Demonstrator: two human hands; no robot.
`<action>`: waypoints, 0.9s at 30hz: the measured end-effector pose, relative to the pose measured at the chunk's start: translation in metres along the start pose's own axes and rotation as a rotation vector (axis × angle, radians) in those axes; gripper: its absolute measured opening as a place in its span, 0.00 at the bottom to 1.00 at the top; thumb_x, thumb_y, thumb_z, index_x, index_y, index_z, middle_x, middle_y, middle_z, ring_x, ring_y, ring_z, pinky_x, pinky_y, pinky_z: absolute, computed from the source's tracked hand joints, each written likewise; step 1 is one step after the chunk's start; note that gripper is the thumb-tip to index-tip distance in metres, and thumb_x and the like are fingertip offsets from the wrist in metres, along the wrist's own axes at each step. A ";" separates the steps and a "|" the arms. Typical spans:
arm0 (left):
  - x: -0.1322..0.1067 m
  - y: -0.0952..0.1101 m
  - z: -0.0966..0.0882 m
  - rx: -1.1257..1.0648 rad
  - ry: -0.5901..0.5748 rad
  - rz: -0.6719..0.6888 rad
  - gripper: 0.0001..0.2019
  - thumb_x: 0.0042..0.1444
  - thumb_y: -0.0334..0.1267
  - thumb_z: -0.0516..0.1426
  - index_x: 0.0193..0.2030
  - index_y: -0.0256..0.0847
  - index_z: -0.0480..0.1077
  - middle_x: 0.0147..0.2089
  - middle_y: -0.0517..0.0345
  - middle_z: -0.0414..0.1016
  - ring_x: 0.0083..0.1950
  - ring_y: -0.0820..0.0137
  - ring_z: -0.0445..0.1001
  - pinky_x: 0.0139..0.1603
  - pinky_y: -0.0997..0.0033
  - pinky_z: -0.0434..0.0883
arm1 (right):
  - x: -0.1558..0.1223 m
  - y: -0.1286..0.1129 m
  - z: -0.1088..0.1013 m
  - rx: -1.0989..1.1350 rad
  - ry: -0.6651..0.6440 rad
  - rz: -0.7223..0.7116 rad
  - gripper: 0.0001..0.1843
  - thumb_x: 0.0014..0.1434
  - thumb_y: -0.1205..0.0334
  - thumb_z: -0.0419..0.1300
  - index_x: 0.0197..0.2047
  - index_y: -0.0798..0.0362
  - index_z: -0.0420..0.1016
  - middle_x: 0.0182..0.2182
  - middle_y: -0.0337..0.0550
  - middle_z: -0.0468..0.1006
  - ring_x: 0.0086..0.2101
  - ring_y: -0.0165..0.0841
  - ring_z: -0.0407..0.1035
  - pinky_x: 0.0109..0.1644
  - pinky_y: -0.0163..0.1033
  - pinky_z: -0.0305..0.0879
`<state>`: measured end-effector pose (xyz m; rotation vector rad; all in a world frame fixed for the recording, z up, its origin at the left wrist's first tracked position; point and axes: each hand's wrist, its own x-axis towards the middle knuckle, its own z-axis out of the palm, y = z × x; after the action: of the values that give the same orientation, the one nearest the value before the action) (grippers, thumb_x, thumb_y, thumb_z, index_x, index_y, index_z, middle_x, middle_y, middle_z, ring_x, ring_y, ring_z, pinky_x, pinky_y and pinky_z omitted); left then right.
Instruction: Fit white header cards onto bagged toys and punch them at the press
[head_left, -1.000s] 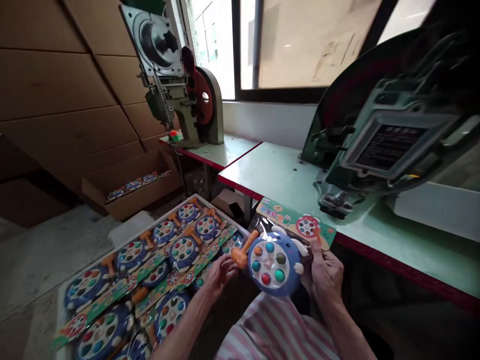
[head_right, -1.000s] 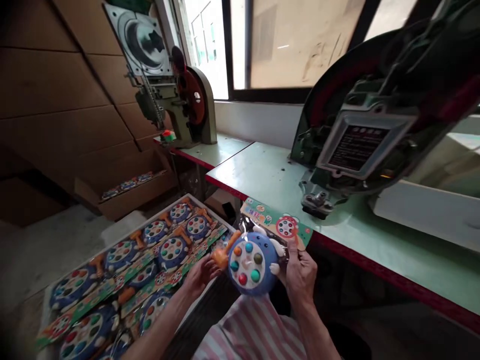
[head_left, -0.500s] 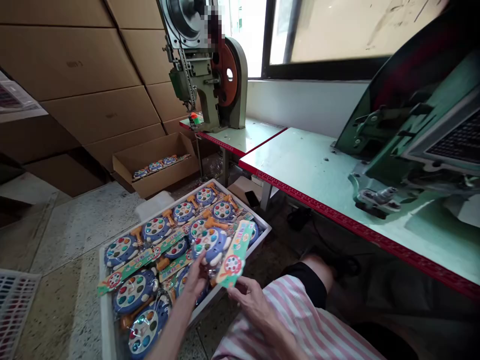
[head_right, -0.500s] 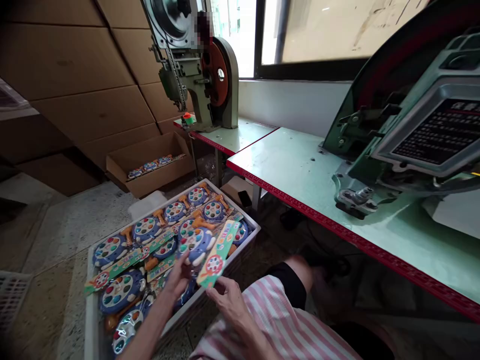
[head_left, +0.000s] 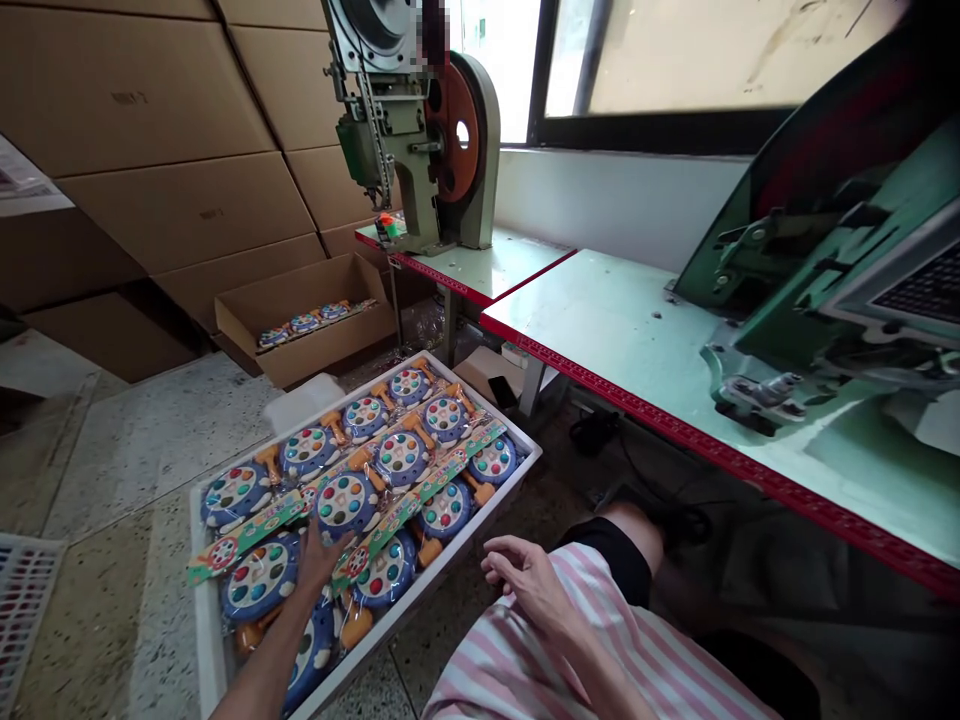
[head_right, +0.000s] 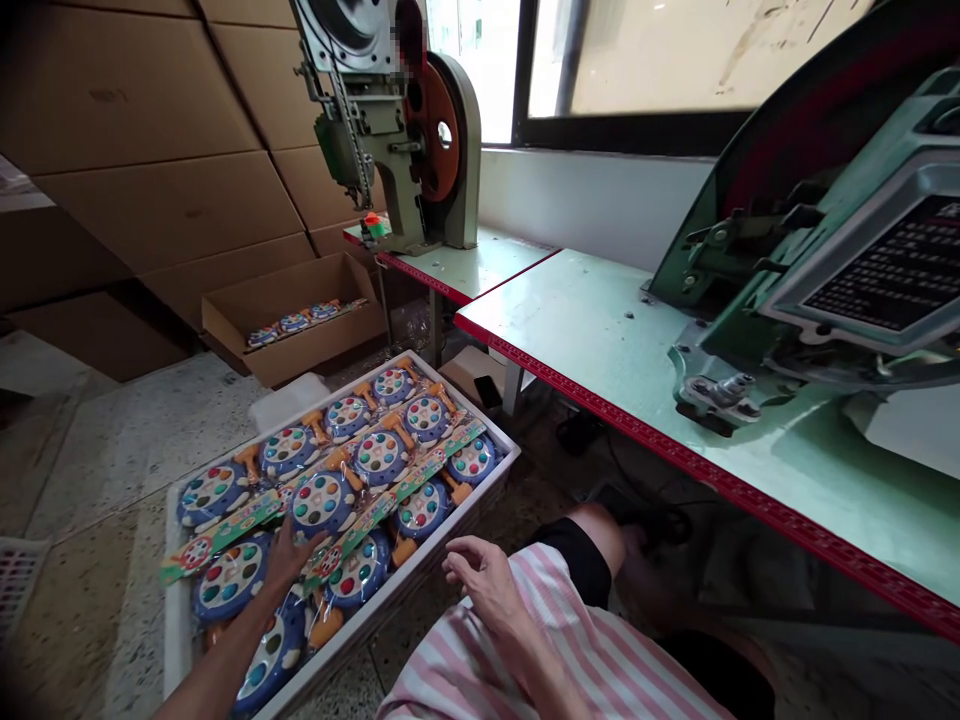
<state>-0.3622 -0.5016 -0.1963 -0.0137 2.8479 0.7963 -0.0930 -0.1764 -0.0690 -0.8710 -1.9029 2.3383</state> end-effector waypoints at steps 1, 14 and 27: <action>0.005 0.000 0.003 0.034 0.022 0.021 0.47 0.54 0.61 0.60 0.75 0.42 0.49 0.77 0.38 0.55 0.77 0.42 0.52 0.73 0.44 0.59 | 0.001 0.002 -0.001 -0.002 0.002 0.000 0.30 0.53 0.38 0.66 0.45 0.57 0.80 0.35 0.50 0.84 0.34 0.39 0.77 0.31 0.36 0.65; 0.094 0.050 0.015 0.466 -0.284 0.165 0.55 0.46 0.66 0.62 0.77 0.47 0.50 0.81 0.44 0.46 0.79 0.32 0.41 0.70 0.22 0.48 | 0.006 0.017 -0.007 -0.060 0.014 0.004 0.29 0.55 0.37 0.64 0.45 0.56 0.80 0.35 0.50 0.84 0.34 0.39 0.77 0.32 0.37 0.66; 0.055 0.013 0.033 0.533 -0.327 0.278 0.49 0.53 0.65 0.57 0.77 0.46 0.51 0.82 0.46 0.44 0.81 0.43 0.37 0.73 0.34 0.48 | 0.006 0.013 -0.004 -0.076 0.012 0.021 0.32 0.54 0.34 0.64 0.45 0.56 0.79 0.34 0.50 0.84 0.33 0.39 0.77 0.32 0.38 0.65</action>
<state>-0.4116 -0.4718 -0.2272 0.5397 2.6746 0.0429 -0.0918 -0.1741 -0.0835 -0.9138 -1.9998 2.2800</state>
